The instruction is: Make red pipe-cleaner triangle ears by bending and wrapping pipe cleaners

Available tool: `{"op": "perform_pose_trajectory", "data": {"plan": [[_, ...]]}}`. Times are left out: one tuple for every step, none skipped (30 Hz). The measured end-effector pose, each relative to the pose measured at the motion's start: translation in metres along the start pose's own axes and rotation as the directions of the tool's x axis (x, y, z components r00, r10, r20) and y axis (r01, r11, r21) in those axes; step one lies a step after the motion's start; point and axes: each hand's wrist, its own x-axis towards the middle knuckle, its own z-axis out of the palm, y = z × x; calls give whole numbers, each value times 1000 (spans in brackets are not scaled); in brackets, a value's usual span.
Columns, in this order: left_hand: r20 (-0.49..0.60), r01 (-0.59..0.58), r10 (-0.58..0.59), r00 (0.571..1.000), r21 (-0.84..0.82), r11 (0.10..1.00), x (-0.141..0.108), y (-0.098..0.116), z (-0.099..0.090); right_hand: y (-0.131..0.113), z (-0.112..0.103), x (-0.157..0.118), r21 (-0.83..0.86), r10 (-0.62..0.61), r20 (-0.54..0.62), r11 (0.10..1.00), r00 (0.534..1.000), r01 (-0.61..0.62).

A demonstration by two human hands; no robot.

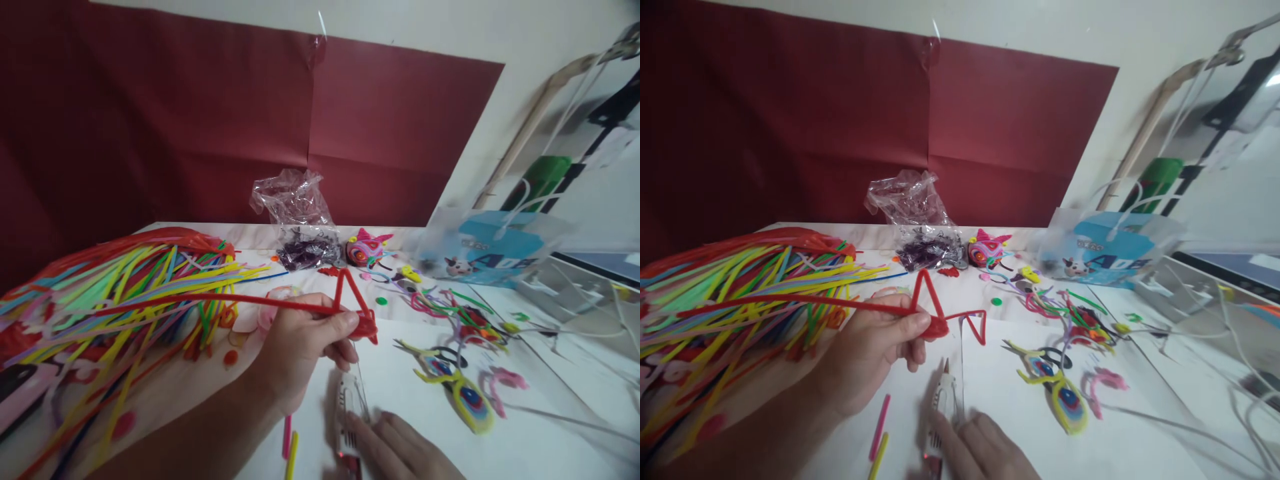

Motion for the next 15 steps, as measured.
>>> {"op": "perform_pose_trajectory", "data": {"plan": [[-2, -7, 7, 1000, -3, 1000, -1, 0, 1, 0, 2, 1, -41, -14, 1, 999, 1000, 15], [-2, -14, 14, 1000, -8, 1000, -1, -1, 2, 0, 1, 2, -52, -20, 15, 998, 1000, 21], [-4, -21, 21, 1000, -13, 1000, -2, -2, 2, 1, -3, 3, -32, -12, 29, 999, 1000, 13], [-5, -26, 26, 1000, -17, 1000, -2, -4, 3, 3, -10, 5, 16, 13, 37, 1000, 999, -14], [-7, -28, 28, 1000, -19, 999, -2, -5, 4, 5, -20, 7, 105, 43, 44, 993, 998, -48], [-12, -28, 28, 1000, -19, 999, -2, -7, 4, 7, -31, 10, 202, 155, 28, 967, 987, -158], [-17, -25, 25, 1000, -15, 1000, -3, -9, 5, 8, -42, 14, 316, 283, 2, 910, 959, -270], [-22, -20, 20, 1000, -8, 1000, -3, -11, 6, 9, -52, 19, 431, 416, 8, 819, 909, -379], [-28, -16, 16, 999, -1, 1000, -4, -13, 7, 10, -60, 24, 538, 566, -22, 701, 824, -468], [-32, -14, 14, 999, 9, 1000, -4, -15, 8, 10, -66, 30, 658, 683, -18, 558, 731, -505], [-38, -14, 14, 999, 19, 1000, -5, -17, 10, 10, -69, 37, 771, 748, 17, 412, 663, -485], [-42, -17, 19, 999, 29, 999, -5, -18, 11, 9, -69, 43, 853, 794, 64, 270, 604, -446], [-43, -23, 25, 999, 35, 999, -6, -20, 12, 8, -68, 49, 908, 809, 111, 153, 577, -390], [-43, -29, 30, 999, 35, 999, -6, -21, 13, 7, -65, 55, 940, 805, 147, 67, 574, -335], [-42, -31, 33, 999, 31, 999, -7, -23, 14, 6, -62, 59, 957, 787, 168, 12, 593, -288]]}}
